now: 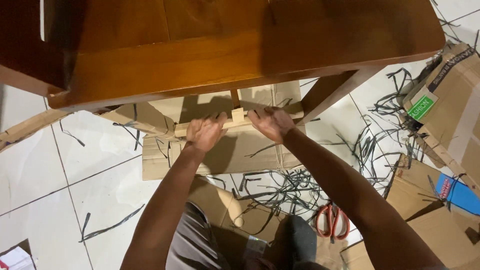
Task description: Wrapping the legs of a wooden chair with cardboard and securing them with plastic ties.
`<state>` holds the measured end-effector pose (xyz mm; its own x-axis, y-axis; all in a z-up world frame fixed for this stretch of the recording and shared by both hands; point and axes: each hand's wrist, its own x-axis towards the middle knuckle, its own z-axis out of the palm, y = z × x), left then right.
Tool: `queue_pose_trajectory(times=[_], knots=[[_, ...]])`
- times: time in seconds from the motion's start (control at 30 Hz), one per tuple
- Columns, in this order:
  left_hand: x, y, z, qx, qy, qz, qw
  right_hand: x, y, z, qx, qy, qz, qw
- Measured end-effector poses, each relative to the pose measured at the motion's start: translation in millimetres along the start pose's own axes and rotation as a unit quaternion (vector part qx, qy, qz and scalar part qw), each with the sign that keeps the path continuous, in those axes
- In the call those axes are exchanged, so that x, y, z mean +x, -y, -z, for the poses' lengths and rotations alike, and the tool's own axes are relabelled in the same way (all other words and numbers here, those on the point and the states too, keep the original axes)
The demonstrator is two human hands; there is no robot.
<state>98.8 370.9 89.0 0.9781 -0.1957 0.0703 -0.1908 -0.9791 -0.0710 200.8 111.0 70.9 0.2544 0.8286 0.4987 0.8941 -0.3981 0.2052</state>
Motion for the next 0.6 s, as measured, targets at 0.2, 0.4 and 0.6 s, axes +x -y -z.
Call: queue_pose_trajectory(times=[0.2, 0.4, 0.6], knots=[[5, 2, -10, 0.029, 0.001, 0.006, 1.0, -1, -4, -4, 0.049, 0.218, -0.036, 0.974], [0, 2, 11, -0.103, 0.034, 0.03, 0.994, 28, -17, 6, 0.178, 0.371, -0.071, 0.908], [1, -2, 5, 0.016, 0.009, 0.005, 1.0, 39, -17, 39, 0.177, 0.349, -0.076, 0.917]])
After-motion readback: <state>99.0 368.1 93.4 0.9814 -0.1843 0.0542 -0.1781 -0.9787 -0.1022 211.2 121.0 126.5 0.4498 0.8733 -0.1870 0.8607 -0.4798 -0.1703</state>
